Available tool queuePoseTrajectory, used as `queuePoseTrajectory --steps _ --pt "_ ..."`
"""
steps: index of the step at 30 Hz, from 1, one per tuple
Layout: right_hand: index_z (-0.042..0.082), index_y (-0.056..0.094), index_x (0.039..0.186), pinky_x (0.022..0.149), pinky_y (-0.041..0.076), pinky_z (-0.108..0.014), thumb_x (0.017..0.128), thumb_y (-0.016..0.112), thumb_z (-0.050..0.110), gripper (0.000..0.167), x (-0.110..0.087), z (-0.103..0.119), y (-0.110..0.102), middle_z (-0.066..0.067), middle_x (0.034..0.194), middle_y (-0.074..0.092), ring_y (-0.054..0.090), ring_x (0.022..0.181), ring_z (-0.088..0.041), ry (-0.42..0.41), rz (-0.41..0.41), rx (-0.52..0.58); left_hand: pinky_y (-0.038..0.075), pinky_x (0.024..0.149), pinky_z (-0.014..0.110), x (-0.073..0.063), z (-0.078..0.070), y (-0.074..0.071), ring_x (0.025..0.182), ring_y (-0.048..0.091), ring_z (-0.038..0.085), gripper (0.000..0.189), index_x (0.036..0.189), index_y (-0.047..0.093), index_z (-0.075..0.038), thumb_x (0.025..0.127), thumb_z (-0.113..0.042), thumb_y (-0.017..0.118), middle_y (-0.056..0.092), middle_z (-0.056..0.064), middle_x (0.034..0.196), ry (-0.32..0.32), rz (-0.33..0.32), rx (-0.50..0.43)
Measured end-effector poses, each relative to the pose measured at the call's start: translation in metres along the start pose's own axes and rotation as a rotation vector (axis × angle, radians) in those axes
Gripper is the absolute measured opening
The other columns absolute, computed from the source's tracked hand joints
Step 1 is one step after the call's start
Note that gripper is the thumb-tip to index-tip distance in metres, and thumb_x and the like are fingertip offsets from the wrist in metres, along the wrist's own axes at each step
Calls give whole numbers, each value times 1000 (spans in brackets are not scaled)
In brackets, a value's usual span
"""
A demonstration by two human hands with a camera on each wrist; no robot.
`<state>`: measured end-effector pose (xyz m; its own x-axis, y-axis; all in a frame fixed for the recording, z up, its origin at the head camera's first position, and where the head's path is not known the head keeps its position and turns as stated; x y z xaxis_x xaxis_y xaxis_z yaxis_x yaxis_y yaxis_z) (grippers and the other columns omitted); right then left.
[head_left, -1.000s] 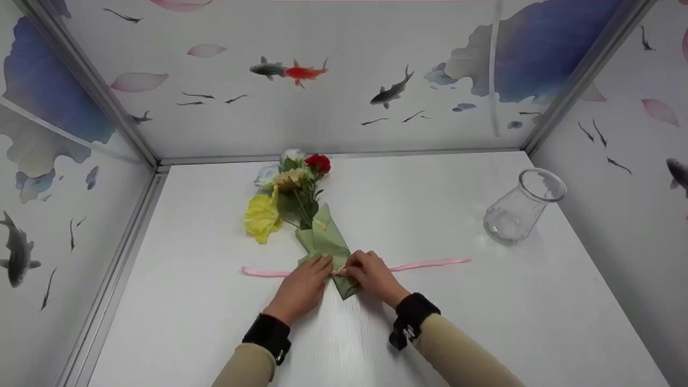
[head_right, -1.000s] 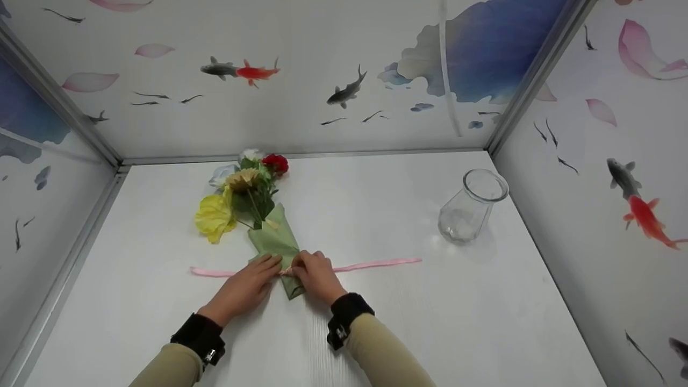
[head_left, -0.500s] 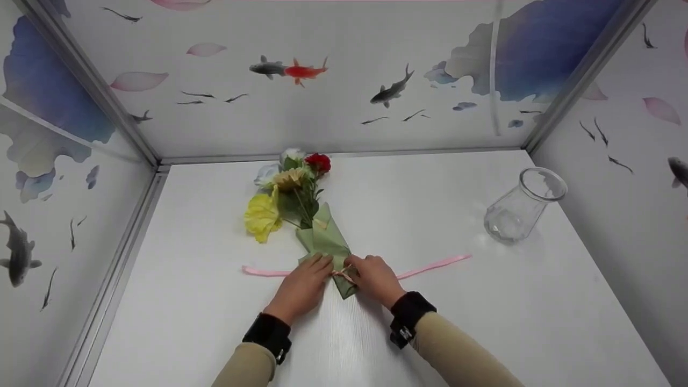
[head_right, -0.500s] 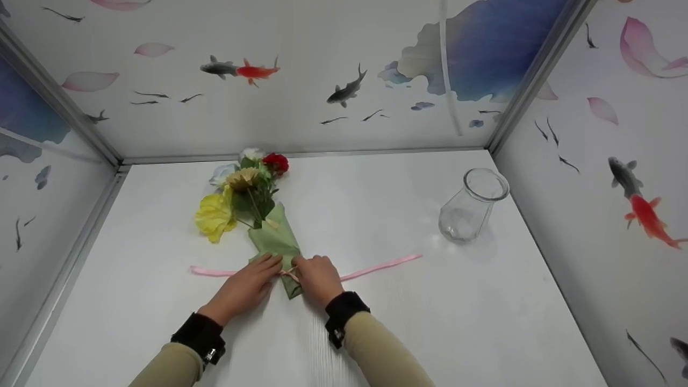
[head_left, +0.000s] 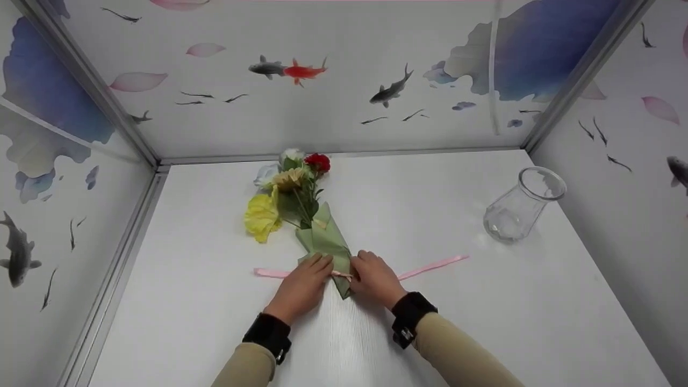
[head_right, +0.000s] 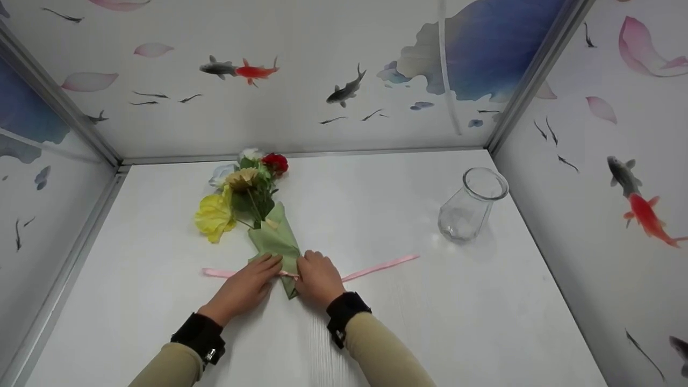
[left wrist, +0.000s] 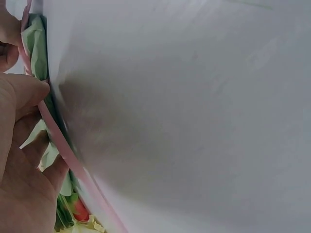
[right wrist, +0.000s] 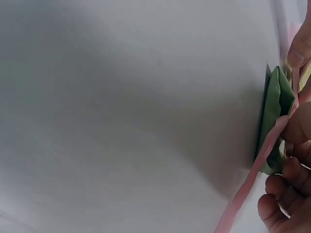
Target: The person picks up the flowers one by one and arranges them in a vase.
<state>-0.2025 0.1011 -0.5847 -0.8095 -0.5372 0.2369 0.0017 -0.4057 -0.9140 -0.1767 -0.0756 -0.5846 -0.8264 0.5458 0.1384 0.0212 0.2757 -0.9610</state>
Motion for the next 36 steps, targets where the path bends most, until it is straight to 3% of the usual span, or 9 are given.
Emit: queuePoseTrajectory --steps 5,11,14,20,26,30,36 --pt "10 55 77 68 43 -30 80 77 6 22 2 -4 0 -4 91 53 48 79 -18 -28 4 112 42 114 48 0 -1 0 140 49 34 38 141 60 -1 104 -10 57 55 13 150 -3 20 1" --pt "12 54 80 65 35 -27 84 73 4 21 1 -5 -1 5 73 47 40 70 -12 11 91 241 42 113 49 -1 0 1 140 49 35 39 142 58 -1 104 -10 56 55 14 150 -12 34 0" --pt "14 57 88 68 34 -28 87 73 7 17 -3 -6 -3 7 74 52 42 70 -11 32 116 224 42 113 47 0 0 2 140 49 35 39 142 59 -1 104 -11 56 54 13 150 -14 29 -7" --pt "12 65 106 77 38 -34 91 71 8 17 -12 -15 -11 1 90 69 59 81 -17 35 112 166 42 114 47 1 0 1 140 49 34 38 141 59 -1 104 -10 56 54 12 151 -14 24 -10" --pt "9 68 106 79 37 -37 90 67 -1 19 -21 -36 -21 -1 88 69 55 72 -14 114 61 192 40 115 45 1 0 3 142 47 32 41 144 57 -2 104 -8 56 52 11 153 -22 62 5" --pt "9 66 100 79 38 -39 91 67 0 13 -26 -51 -25 2 81 62 47 69 -14 226 60 191 40 115 45 0 0 3 142 47 32 41 144 56 0 104 -8 57 51 12 153 -16 66 22" --pt "11 64 93 77 47 -41 94 67 6 6 -35 -73 -31 3 80 61 50 72 -15 393 46 203 40 115 45 0 0 3 142 47 32 41 143 56 0 104 -8 56 52 12 153 -4 55 32"
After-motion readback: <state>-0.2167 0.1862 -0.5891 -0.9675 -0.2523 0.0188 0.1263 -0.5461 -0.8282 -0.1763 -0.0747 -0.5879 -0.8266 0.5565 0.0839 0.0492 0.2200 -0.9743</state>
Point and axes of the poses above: each hand's wrist, its own x-axis towards the middle knuckle, its own y-axis out of the palm, z = x × y, the point moved 4 cm from there along x, towards the middle knuckle
